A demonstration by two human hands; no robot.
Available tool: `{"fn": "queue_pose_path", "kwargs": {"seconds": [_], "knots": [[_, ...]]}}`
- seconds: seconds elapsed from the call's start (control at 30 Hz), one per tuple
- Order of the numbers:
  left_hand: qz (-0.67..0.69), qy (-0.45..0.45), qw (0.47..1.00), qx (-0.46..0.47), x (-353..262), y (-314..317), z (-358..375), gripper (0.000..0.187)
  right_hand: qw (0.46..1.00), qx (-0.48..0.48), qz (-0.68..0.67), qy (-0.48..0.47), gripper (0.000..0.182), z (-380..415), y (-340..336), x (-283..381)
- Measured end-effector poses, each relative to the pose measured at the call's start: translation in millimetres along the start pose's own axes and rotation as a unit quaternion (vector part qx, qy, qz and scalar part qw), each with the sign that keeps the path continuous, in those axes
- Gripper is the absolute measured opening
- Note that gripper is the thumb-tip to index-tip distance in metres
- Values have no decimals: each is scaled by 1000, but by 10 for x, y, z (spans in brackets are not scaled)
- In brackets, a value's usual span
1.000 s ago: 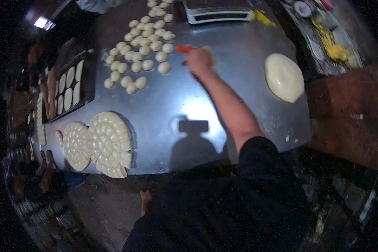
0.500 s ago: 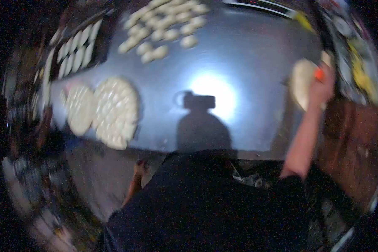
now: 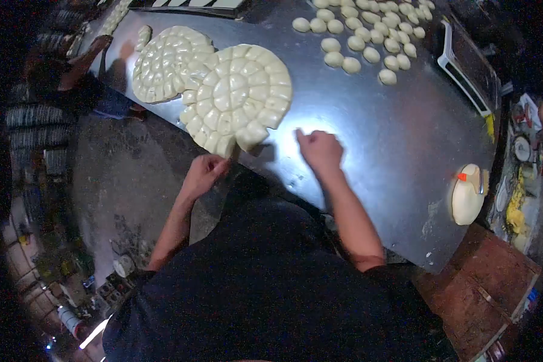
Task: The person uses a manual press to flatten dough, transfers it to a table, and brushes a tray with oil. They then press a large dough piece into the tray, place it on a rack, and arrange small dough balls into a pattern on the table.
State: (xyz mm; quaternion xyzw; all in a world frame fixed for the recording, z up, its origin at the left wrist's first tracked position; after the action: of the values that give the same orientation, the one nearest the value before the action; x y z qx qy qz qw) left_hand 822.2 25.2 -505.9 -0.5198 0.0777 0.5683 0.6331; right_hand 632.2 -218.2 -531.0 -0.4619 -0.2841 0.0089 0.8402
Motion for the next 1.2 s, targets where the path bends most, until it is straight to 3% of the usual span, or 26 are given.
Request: {"fn": "queue_pose_path", "kwargs": {"seconds": [0.07,0.1,0.13,0.2,0.27,0.33,0.4,0.47,0.53,0.57,0.6,0.63,0.67,0.73,0.8,0.83,0.87,0.9,0.93,1.0,1.07,1.1,1.13,1.17,1.2], "knots": [[61,42,990,-123,-248,-264,-133,28,997,25,46,-63,59,19,576,609],[155,67,977,-127,-125,-278,-311,22,981,-92,87,-145,52,85,763,889],[162,77,974,-137,-82,-293,-461,22,970,-134,47,-195,52,134,865,1090],[191,205,943,-179,-151,-361,-718,20,949,-198,-53,-240,45,163,981,1290],[178,293,934,-104,-109,-208,-979,24,948,-114,-250,-163,41,95,1088,1219],[46,393,918,-31,-278,-52,-1019,37,938,-117,-293,-145,40,109,1021,1104],[-162,346,923,40,-186,244,-1175,49,917,-126,-314,-209,37,65,1055,803],[-219,371,902,15,-199,268,-1105,61,953,63,-245,-168,34,225,830,340],[-172,352,920,13,-163,335,-1195,59,973,97,-192,-90,33,705,235,53],[-182,368,912,16,-225,354,-1159,59,974,55,-198,-96,32,852,83,-296],[-180,329,927,-11,-275,349,-1139,56,973,12,-209,-96,31,1001,-39,-591],[-180,291,939,-37,-377,371,-1115,54,954,6,-289,-76,32,1189,-247,-648],[-193,309,931,-28,-686,428,-984,54,928,-1,-367,-61,33,1365,-443,-687],[48,95,991,76,-1167,595,-691,45,924,-53,-354,-132,31,1435,-583,-689],[209,-22,941,264,-1683,968,-291,47,845,-172,-443,-246,27,1507,-666,-352],[338,-7,908,249,-1701,1182,-331,47,825,-214,-448,-268,28,1451,-621,-169],[297,48,929,217,-1637,1219,-503,44,773,-337,-355,-404,41,1463,-751,9],[250,99,947,178,-1686,1193,-604,42,841,-294,-313,-329,49,1623,-1083,150],[201,145,960,133,-1740,1181,-687,39,829,-368,-279,-316,43,1798,-1325,189],[205,162,962,74,-2265,822,-317,55,841,-338,-172,-386,40,1848,-1344,-159],[122,158,980,20,-2266,592,-342,59,818,-387,-153,-397,32,1947,-1415,-519],[50,148,987,-38,-2223,398,-349,62,820,-409,-165,-364,23,1974,-1421,-814],[20,187,975,-115,-1969,334,-525,62,852,-414,-184,-263,21,2013,-1436,-1082],[-51,211,954,-206,-1652,345,-627,57,867,-423,-150,-216,20,2013,-1417,-1393],[-112,169,950,-237,-1179,465,-760,47,892,-418,-142,-102,22,2013,-1278,-1749]]}}
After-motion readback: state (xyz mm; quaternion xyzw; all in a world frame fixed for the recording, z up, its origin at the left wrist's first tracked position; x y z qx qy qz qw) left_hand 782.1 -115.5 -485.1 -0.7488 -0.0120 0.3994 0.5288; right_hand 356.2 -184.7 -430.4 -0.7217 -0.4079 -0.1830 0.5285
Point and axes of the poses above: each hand's wrist, its own z-axis away from the middle knuckle, its own y-axis out of the palm, x = y × z, the point moved 4 cm from there along -z, towards the middle knuckle, and after that the axes turned 5 degrees about z, right-handed, at the moved point
